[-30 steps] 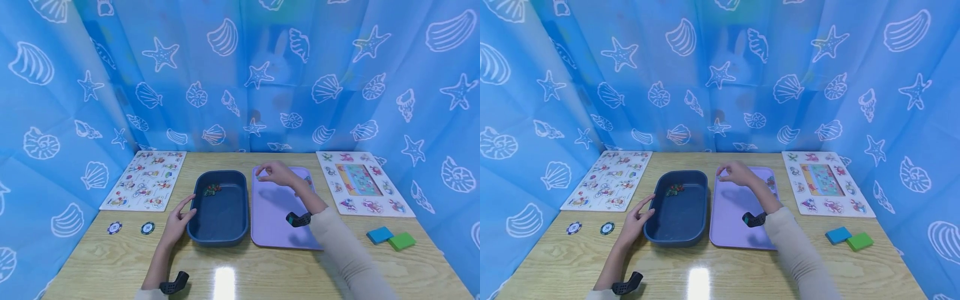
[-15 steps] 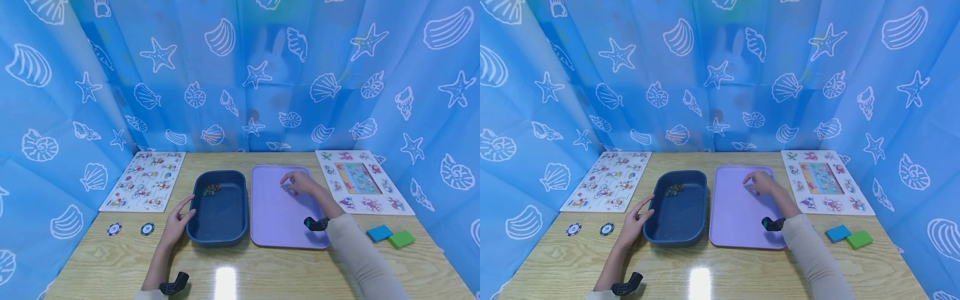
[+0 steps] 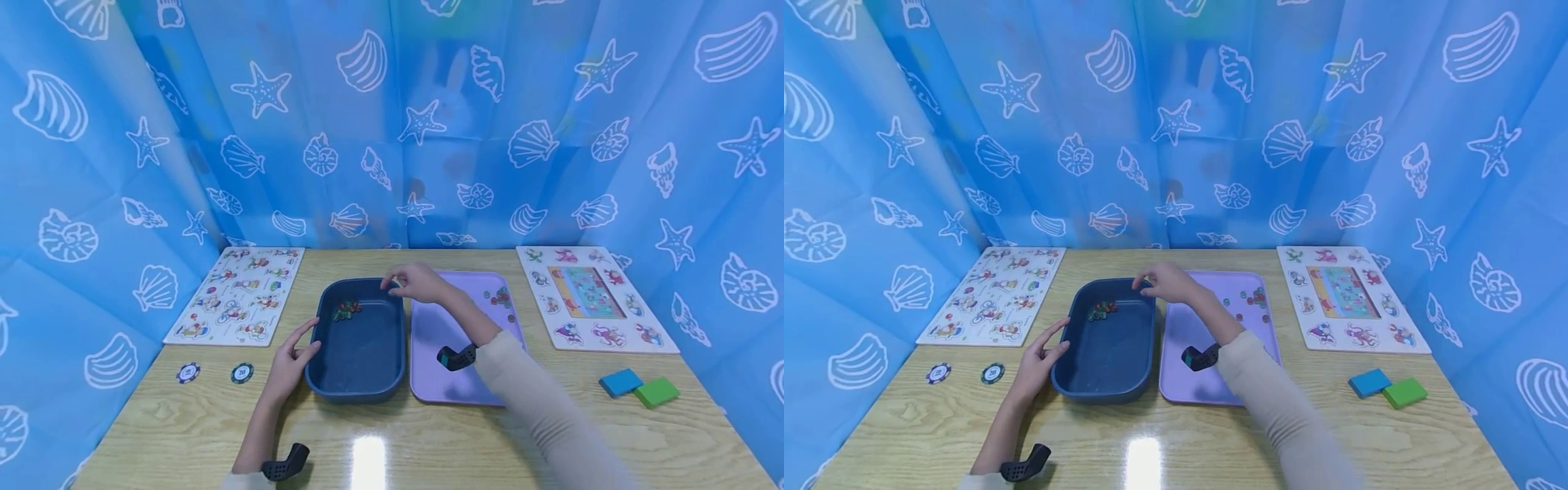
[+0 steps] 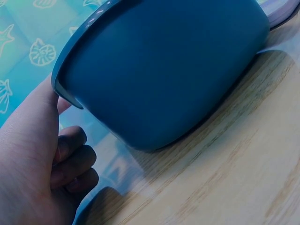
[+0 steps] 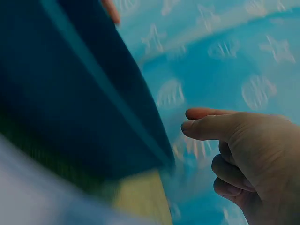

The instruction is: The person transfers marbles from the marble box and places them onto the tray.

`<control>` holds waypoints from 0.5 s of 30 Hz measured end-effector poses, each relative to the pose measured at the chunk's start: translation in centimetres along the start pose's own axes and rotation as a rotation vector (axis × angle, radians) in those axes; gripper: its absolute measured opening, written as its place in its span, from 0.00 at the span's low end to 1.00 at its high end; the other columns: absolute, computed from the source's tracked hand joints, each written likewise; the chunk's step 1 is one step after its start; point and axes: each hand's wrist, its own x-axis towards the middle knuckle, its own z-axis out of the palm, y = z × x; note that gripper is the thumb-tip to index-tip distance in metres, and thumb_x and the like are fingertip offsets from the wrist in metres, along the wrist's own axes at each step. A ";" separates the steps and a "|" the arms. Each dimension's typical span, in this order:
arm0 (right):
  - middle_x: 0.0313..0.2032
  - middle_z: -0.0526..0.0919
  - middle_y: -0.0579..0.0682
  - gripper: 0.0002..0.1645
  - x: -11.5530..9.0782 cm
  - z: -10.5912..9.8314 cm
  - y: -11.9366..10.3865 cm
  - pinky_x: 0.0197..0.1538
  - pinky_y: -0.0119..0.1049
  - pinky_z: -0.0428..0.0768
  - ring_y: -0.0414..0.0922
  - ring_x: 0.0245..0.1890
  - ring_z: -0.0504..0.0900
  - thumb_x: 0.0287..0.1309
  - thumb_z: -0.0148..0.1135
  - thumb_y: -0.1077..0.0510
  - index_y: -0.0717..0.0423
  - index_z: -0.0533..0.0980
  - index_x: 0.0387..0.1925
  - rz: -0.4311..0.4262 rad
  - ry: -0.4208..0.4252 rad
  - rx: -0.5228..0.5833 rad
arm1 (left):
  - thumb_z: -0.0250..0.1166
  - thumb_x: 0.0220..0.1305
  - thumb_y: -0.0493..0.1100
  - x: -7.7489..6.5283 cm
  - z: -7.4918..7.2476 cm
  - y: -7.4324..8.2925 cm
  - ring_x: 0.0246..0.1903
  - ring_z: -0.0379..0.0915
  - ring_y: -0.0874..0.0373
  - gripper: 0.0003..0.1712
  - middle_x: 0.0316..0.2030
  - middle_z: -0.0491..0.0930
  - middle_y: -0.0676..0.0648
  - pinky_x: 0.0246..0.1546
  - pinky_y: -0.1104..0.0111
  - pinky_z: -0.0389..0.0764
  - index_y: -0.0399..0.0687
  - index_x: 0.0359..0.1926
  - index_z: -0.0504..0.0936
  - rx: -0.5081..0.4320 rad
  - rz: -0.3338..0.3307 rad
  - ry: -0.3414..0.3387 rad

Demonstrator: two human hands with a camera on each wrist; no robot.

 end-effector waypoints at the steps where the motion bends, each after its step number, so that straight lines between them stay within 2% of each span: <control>1: 0.10 0.58 0.42 0.09 0.8 0.4 -0.8 0.22 0.31 0.58 0.40 0.12 0.57 0.55 0.59 0.55 0.48 0.80 0.39 -0.012 -0.013 -0.004 | 0.55 0.63 0.42 0.0 0.0 0.0 0.13 0.72 0.57 0.26 0.24 0.77 0.35 0.27 0.72 0.75 0.51 0.62 0.65 0.003 0.000 0.000; 3: 0.11 0.59 0.42 0.09 2.2 1.3 -2.0 0.22 0.30 0.59 0.39 0.13 0.58 0.55 0.59 0.55 0.46 0.80 0.39 -0.027 -0.038 -0.011 | 0.55 0.64 0.42 0.0 -0.1 0.0 0.13 0.73 0.56 0.25 0.26 0.77 0.33 0.27 0.72 0.75 0.52 0.62 0.65 0.009 -0.003 0.003; 5: 0.11 0.59 0.42 0.08 3.4 2.3 -2.9 0.22 0.29 0.59 0.39 0.13 0.58 0.55 0.60 0.56 0.46 0.80 0.38 -0.039 -0.063 -0.012 | 0.54 0.64 0.41 0.1 -0.1 0.0 0.13 0.72 0.55 0.25 0.23 0.76 0.33 0.27 0.73 0.75 0.53 0.62 0.65 0.013 -0.005 0.000; 7: 0.12 0.61 0.42 0.08 4.4 3.3 -3.4 0.22 0.28 0.60 0.38 0.13 0.59 0.54 0.60 0.57 0.47 0.80 0.38 -0.036 -0.095 -0.004 | 0.54 0.64 0.41 0.1 -0.1 0.0 0.12 0.71 0.57 0.25 0.16 0.73 0.37 0.26 0.73 0.74 0.54 0.62 0.65 0.022 -0.008 -0.005; 11: 0.13 0.65 0.44 0.09 5.7 4.9 -3.8 0.22 0.30 0.63 0.39 0.13 0.61 0.54 0.60 0.58 0.50 0.80 0.39 -0.013 -0.166 -0.010 | 0.54 0.64 0.42 0.0 -0.1 -0.1 0.09 0.66 0.61 0.25 0.11 0.67 0.48 0.23 0.74 0.71 0.53 0.62 0.64 0.027 0.000 -0.011; 15: 0.23 0.75 0.44 0.10 6.3 6.3 -3.6 0.31 0.32 0.70 0.37 0.19 0.69 0.54 0.61 0.57 0.47 0.80 0.40 0.053 -0.216 -0.068 | 0.55 0.64 0.42 0.0 -0.2 -0.1 0.08 0.62 0.61 0.25 0.09 0.62 0.52 0.21 0.73 0.68 0.52 0.62 0.65 0.023 0.009 -0.012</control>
